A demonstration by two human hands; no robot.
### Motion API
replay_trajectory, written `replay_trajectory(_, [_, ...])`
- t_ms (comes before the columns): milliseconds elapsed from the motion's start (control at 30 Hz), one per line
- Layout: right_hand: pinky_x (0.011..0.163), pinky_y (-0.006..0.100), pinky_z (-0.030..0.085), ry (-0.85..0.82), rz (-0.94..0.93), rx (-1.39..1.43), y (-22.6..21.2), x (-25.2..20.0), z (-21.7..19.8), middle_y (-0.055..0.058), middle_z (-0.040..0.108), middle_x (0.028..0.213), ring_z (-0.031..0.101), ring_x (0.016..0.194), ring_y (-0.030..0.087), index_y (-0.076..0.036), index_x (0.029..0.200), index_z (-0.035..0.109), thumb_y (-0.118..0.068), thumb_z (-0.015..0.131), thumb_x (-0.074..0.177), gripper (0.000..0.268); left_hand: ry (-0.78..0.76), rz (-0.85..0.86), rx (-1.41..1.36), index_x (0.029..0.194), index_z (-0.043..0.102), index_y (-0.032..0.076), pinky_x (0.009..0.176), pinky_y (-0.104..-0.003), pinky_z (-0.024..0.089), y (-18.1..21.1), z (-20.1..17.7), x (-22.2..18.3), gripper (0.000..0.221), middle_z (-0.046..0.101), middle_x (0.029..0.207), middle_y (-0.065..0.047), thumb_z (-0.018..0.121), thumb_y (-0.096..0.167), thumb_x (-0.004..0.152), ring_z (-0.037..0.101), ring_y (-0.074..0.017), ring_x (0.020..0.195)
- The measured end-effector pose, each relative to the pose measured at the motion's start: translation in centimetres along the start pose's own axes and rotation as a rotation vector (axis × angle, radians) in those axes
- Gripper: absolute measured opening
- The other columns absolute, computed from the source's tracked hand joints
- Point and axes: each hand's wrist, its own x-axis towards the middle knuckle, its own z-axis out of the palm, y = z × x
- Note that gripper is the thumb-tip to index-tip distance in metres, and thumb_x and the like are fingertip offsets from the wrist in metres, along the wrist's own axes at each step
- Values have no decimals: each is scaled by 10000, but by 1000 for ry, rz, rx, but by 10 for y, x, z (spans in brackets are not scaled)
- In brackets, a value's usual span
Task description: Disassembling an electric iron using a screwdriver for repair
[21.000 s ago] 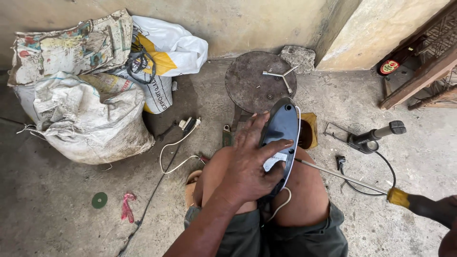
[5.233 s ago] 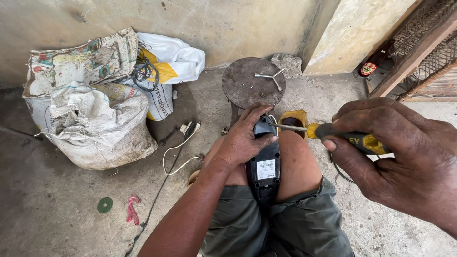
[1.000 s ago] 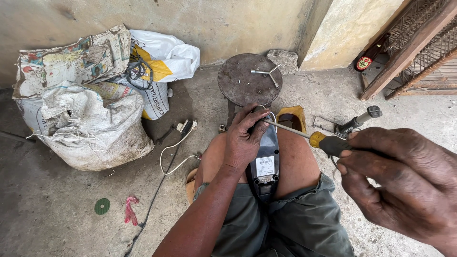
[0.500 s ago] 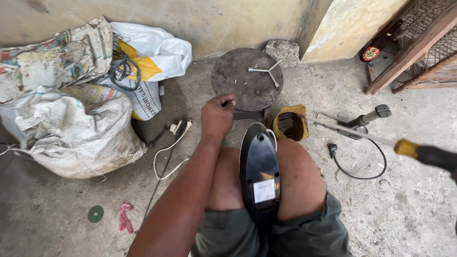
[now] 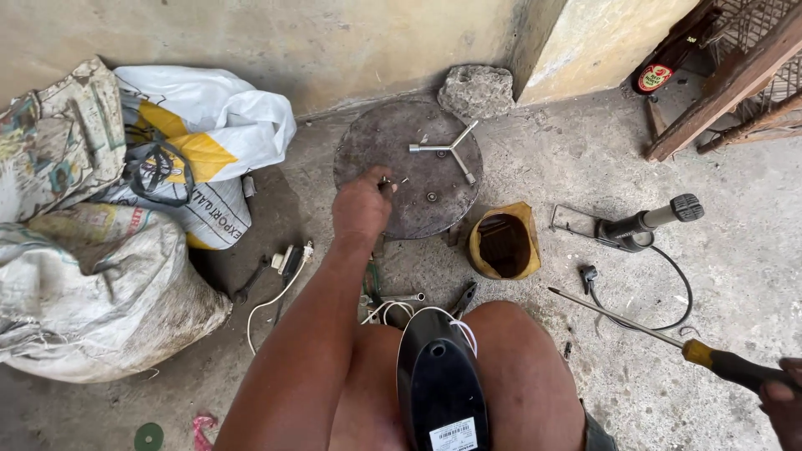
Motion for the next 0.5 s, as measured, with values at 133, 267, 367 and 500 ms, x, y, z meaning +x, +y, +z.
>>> replay_trajectory(133, [594, 438, 478, 26, -85, 171, -112, -25, 2, 264, 429, 1557, 538, 903, 390, 210, 1495, 492, -334, 589, 1120, 668, -15, -139, -170, 1326, 691, 312, 566, -352, 632, 23, -48, -33, 321, 811, 1069, -16, 646, 394, 1018, 754, -163, 707])
replay_trajectory(267, [728, 417, 473, 21, 41, 264, -161, -27, 0, 203, 443, 1502, 530, 1041, 356, 88, 1543, 477, -354, 589, 1191, 576, -369, -148, -437, 1211, 659, 176, 877, -485, 452, 51, -131, -109, 794, 614, 1144, -55, 367, 785, 793, 582, -257, 1051])
replay_trajectory(367, [742, 340, 452, 45, 59, 403, -214, -33, -3, 131, 470, 1409, 527, 896, 269, 17, 1579, 473, -373, 550, 1243, 520, -639, -27, -610, 1455, 593, 215, 1139, -508, 468, 53, -161, -167, 933, 579, 1564, -67, 567, 720, 671, 565, -290, 1442])
replay_trajectory(500, [697, 172, 424, 129, 52, 515, -326, -38, -8, -45, 569, 1180, 529, 765, 92, -163, 1410, 553, -427, 539, 1251, 308, -619, -312, -750, 1268, 737, 164, 921, -294, 578, 82, -169, -219, 589, 840, 1088, -37, 822, 372, 724, 777, -137, 987])
